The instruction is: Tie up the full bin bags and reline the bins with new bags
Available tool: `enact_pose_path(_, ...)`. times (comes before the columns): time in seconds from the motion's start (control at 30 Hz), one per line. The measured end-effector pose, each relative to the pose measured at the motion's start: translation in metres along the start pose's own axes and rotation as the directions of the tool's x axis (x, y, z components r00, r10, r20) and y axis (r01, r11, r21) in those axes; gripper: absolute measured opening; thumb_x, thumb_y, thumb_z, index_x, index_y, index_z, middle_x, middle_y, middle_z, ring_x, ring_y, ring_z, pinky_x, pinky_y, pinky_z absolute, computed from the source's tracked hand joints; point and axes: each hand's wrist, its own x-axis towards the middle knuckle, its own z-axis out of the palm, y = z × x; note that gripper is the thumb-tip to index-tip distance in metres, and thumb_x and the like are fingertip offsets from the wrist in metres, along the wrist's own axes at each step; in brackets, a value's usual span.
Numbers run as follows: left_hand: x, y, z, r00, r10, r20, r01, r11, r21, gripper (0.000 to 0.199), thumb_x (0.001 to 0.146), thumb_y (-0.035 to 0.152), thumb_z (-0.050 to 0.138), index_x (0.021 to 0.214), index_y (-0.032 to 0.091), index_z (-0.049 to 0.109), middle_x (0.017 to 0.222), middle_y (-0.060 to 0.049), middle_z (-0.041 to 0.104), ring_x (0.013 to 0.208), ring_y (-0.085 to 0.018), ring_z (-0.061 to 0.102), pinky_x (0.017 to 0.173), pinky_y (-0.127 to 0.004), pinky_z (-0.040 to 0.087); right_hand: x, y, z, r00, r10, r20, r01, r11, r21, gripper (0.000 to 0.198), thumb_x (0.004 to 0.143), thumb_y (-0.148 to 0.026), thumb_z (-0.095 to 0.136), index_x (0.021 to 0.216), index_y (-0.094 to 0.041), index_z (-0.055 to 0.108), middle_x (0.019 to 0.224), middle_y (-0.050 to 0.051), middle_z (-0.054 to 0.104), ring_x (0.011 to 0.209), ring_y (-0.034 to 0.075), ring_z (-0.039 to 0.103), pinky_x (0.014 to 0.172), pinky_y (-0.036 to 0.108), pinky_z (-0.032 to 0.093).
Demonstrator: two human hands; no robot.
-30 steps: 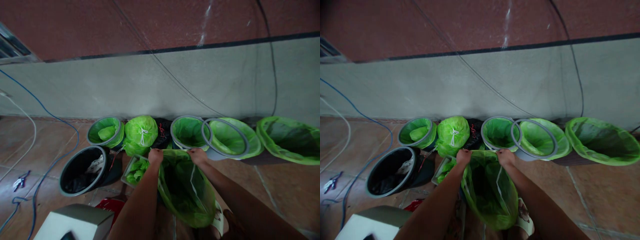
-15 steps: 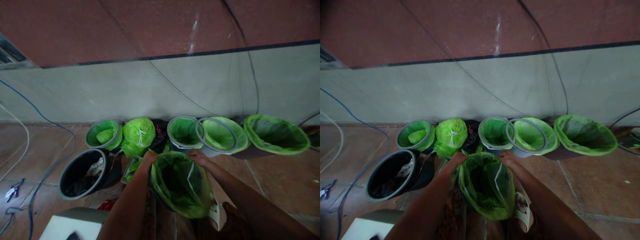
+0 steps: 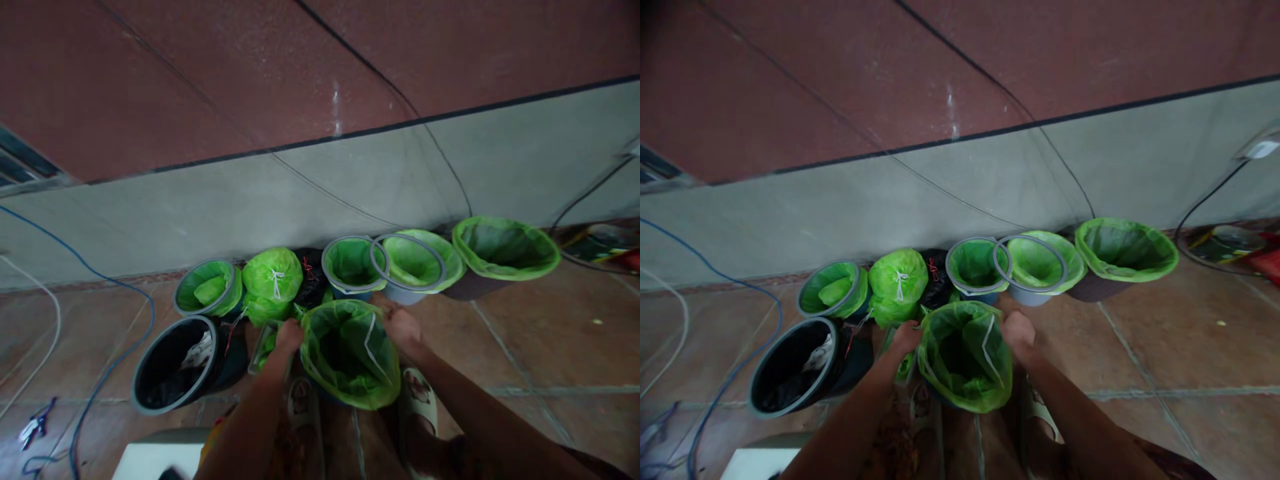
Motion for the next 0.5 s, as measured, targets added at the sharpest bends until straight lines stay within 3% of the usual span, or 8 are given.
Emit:
enact_pose_path(0.1,-0.008,-0.003,-0.002,0.999,-0.046,-0.013,0.046,0.998,-0.037,0.032,0.090,0.028,0.055,0.116,0.013,0.068,0.112,-0.015,0.074,0.106,-0.023,0.069,0.079,-0.024,0.047,-0.024,-0.016,-0.001,0.993,-0.089,-0.079,0.076,0.986,-0.151,0.042,0.092,-0.043,0.047,0.114,-0.013,0.065,0.108,0.016,0.065,0.100,0.030,0.060,0.080,0.037,0.044)
enact_pose_path(0.27,-0.036,0.005,0.008,0.988,-0.139,-0.065,0.130,0.983,-0.128,0.055,0.092,0.042,0.053,0.135,0.007,0.052,0.116,-0.020,0.070,0.115,-0.027,0.065,0.088,-0.029,0.047,-0.060,-0.029,0.017,0.985,-0.172,-0.029,0.152,0.927,-0.342,0.052,0.085,-0.056,0.056,0.107,-0.011,0.068,0.123,0.020,0.056,0.115,0.035,0.048,0.094,0.049,0.036)
enact_pose_path(0.33,-0.048,0.011,0.016,0.980,-0.166,-0.107,0.148,0.976,-0.161,0.072,0.088,0.050,0.056,0.142,0.006,0.041,0.123,-0.022,0.066,0.120,-0.030,0.062,0.092,-0.033,0.047,-0.066,-0.027,0.024,0.984,-0.178,-0.022,0.154,0.901,-0.406,0.048,0.085,-0.050,0.059,0.108,-0.009,0.068,0.127,0.023,0.054,0.117,0.037,0.045,0.097,0.053,0.033)
enact_pose_path(0.4,-0.057,0.016,0.025,0.976,-0.179,-0.126,0.157,0.974,-0.166,0.083,0.082,0.052,0.064,0.146,0.008,0.034,0.129,-0.023,0.062,0.121,-0.032,0.061,0.093,-0.036,0.047,-0.067,-0.022,0.026,0.982,-0.187,0.004,0.170,0.882,-0.439,0.033,0.088,-0.033,0.055,0.106,-0.009,0.070,0.128,0.022,0.055,0.118,0.036,0.046,0.099,0.053,0.032)
enact_pose_path(0.5,-0.064,0.020,0.037,0.978,-0.169,-0.123,0.150,0.977,-0.148,0.079,0.081,0.038,0.066,0.147,0.013,0.032,0.131,-0.021,0.060,0.119,-0.032,0.062,0.092,-0.037,0.048,-0.060,-0.014,0.023,0.987,-0.156,0.031,0.155,0.896,-0.416,0.029,0.090,-0.019,0.046,0.099,-0.012,0.073,0.121,0.018,0.062,0.114,0.032,0.052,0.096,0.046,0.037)
